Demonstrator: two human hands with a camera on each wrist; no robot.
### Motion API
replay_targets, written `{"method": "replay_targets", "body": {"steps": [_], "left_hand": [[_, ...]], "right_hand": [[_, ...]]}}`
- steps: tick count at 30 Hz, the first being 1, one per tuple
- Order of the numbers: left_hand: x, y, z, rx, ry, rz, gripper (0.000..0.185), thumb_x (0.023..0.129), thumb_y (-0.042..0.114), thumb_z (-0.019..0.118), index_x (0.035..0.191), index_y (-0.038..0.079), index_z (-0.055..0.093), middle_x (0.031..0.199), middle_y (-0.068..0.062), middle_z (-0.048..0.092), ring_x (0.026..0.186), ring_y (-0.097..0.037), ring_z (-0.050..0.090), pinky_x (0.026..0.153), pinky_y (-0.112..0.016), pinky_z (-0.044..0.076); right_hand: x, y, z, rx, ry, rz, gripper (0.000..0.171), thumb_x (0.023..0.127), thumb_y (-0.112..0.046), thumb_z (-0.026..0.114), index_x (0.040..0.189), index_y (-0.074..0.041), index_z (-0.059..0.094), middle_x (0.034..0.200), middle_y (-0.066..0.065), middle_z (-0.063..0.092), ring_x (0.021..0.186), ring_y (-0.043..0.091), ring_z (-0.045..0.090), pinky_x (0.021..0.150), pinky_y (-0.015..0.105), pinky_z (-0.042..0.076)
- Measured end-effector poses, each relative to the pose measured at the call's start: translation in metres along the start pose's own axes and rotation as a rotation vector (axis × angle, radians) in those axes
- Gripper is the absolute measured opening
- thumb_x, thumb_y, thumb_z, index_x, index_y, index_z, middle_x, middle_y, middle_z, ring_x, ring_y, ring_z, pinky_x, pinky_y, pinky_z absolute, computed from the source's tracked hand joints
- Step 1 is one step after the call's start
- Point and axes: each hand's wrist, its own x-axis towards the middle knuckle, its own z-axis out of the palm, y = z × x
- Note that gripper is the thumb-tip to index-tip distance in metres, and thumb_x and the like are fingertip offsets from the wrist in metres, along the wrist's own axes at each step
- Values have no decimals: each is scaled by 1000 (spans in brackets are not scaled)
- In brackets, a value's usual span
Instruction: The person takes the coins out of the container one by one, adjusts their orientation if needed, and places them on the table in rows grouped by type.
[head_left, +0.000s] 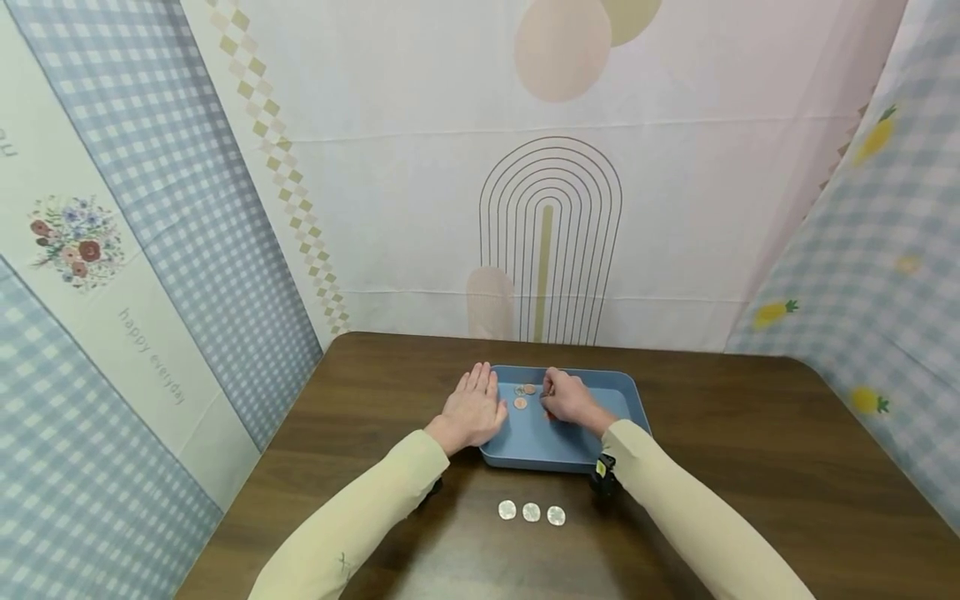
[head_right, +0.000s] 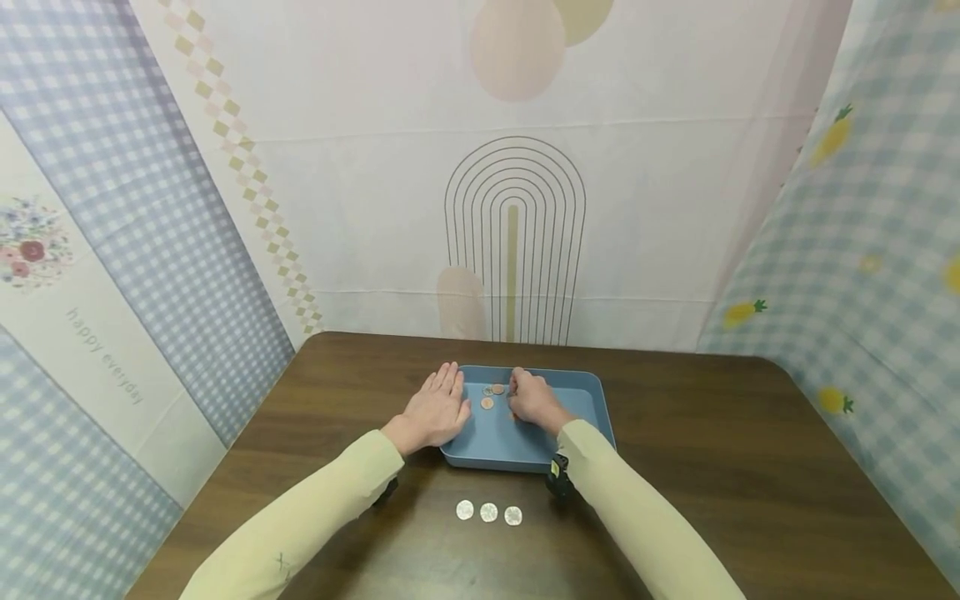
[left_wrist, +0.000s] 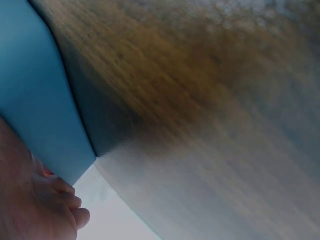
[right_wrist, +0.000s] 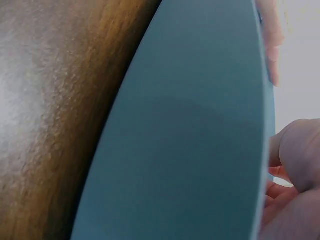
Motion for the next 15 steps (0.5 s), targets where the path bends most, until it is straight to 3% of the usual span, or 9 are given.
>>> {"method": "replay_targets", "body": {"steps": [6,15], "left_hand": [[1,0,1,-1,12,5,65,104,40,22,155,0,22,164,-19,16,153,-30,14,124,-42,15],[0,-1,1,0,13,9,65,104,40,22,155,-1,21,164,-19,16,154,-30,13,125,-42,15]], "right_hand": [[-7,0,-6,41,-14,0,9,93,-6,60,94,-7,51,74,8,68,61,14,61,52,24,44],[-15,3,-14,39,22,-44,8,93,-7,61,97,-6,54,88,9,59,68,18,56,55,26,44]]}}
